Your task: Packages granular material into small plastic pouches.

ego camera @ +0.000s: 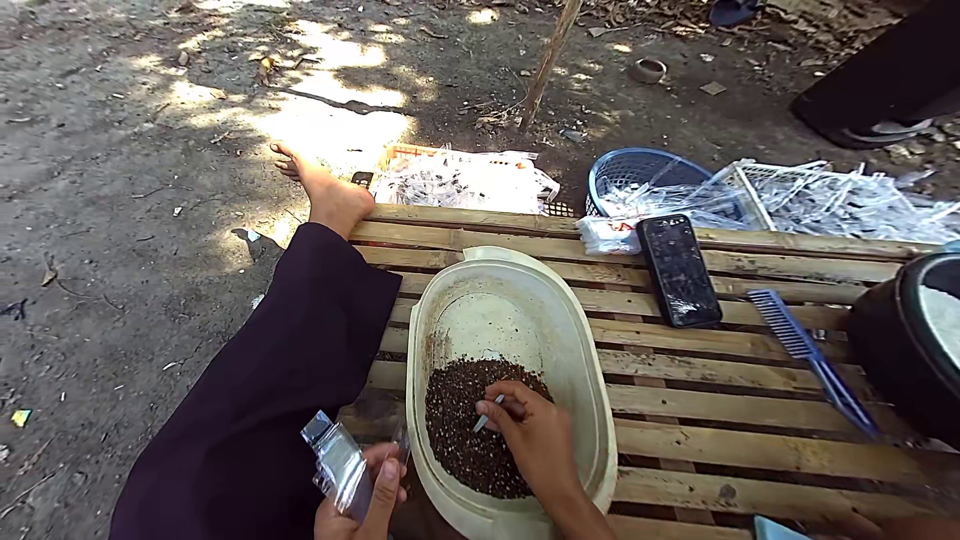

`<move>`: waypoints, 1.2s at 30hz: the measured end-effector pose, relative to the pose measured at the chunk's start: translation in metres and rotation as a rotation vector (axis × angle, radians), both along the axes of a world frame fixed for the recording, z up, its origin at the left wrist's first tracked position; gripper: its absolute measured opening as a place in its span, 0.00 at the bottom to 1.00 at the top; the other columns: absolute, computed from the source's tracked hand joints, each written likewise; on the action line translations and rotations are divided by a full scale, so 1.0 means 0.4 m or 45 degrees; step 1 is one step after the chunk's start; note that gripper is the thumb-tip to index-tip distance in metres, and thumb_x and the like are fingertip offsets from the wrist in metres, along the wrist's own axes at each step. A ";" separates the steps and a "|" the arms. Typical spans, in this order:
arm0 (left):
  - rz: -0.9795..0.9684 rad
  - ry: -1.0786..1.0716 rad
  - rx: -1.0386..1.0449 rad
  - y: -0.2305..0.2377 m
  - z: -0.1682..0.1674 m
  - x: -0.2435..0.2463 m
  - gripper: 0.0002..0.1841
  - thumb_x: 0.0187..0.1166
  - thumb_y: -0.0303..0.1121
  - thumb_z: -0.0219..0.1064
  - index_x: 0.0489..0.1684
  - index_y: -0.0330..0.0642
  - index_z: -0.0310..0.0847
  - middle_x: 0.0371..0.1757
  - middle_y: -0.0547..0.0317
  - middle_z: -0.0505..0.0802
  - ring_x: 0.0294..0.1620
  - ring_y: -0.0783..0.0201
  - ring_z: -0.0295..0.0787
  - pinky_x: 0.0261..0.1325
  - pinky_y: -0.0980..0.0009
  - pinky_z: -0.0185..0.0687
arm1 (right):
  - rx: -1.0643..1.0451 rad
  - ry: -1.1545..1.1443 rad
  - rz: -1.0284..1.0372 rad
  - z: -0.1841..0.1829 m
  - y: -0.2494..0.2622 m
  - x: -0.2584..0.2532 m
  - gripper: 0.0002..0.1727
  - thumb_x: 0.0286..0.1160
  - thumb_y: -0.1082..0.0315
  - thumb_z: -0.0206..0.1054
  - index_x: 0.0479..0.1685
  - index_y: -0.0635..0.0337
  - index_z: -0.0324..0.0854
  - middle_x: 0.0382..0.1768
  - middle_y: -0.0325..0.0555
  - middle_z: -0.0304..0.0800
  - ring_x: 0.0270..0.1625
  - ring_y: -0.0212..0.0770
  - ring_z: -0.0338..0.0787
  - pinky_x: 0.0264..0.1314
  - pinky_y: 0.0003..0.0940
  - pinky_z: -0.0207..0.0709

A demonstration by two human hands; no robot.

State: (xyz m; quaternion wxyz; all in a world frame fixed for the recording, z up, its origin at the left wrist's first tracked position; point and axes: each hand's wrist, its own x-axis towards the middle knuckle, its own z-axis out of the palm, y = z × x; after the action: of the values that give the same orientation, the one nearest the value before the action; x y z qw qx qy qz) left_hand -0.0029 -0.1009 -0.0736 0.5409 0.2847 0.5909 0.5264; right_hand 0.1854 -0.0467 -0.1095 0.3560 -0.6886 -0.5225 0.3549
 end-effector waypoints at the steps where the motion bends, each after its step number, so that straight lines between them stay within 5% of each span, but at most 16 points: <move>1: -0.006 0.000 0.008 -0.001 -0.001 0.000 0.07 0.81 0.19 0.58 0.48 0.32 0.81 0.33 0.71 0.91 0.33 0.78 0.88 0.42 0.80 0.86 | -0.052 0.025 -0.009 0.005 0.003 0.001 0.09 0.65 0.78 0.76 0.43 0.72 0.89 0.32 0.54 0.94 0.30 0.37 0.95 0.38 0.29 0.90; 9: -0.163 0.117 -0.034 -0.010 -0.007 0.019 0.08 0.83 0.23 0.58 0.49 0.30 0.83 0.33 0.68 0.93 0.32 0.78 0.88 0.37 0.81 0.84 | -0.107 0.214 -0.085 0.032 0.015 0.005 0.10 0.66 0.80 0.75 0.46 0.73 0.87 0.31 0.49 0.94 0.30 0.31 0.95 0.36 0.24 0.90; 16: -0.277 0.278 0.005 -0.016 -0.012 0.027 0.09 0.81 0.25 0.64 0.48 0.28 0.86 0.36 0.64 0.94 0.38 0.78 0.90 0.50 0.78 0.86 | 0.049 0.279 -0.114 0.084 0.024 0.003 0.10 0.65 0.78 0.75 0.46 0.71 0.88 0.30 0.44 0.94 0.29 0.28 0.94 0.33 0.21 0.90; 28: -0.271 0.280 0.004 0.000 0.029 0.057 0.09 0.76 0.24 0.69 0.47 0.28 0.87 0.37 0.63 0.95 0.39 0.79 0.90 0.52 0.78 0.86 | 0.375 0.172 -0.039 0.130 0.022 -0.010 0.11 0.65 0.73 0.76 0.44 0.71 0.89 0.33 0.43 0.95 0.31 0.25 0.94 0.33 0.18 0.89; 32: -0.208 0.007 0.087 0.020 0.065 0.087 0.09 0.81 0.20 0.59 0.46 0.29 0.87 0.35 0.67 0.95 0.37 0.80 0.90 0.47 0.81 0.86 | 0.778 0.132 0.200 0.127 0.006 0.000 0.10 0.73 0.65 0.76 0.41 0.63 0.89 0.37 0.41 0.94 0.39 0.24 0.93 0.43 0.15 0.88; 36: -0.177 -0.444 -0.012 0.048 0.092 0.104 0.20 0.91 0.24 0.44 0.44 0.32 0.87 0.36 0.59 0.98 0.33 0.77 0.91 0.39 0.82 0.84 | 1.032 0.307 0.414 0.191 -0.009 0.029 0.04 0.77 0.71 0.73 0.45 0.57 0.85 0.44 0.39 0.93 0.51 0.33 0.95 0.58 0.27 0.91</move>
State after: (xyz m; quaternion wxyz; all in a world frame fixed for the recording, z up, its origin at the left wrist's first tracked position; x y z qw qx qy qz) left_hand 0.0385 -0.0816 -0.0366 0.6714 0.2268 0.4697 0.5264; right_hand 0.1969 -0.0504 -0.0331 0.5949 -0.3562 -0.6756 0.2506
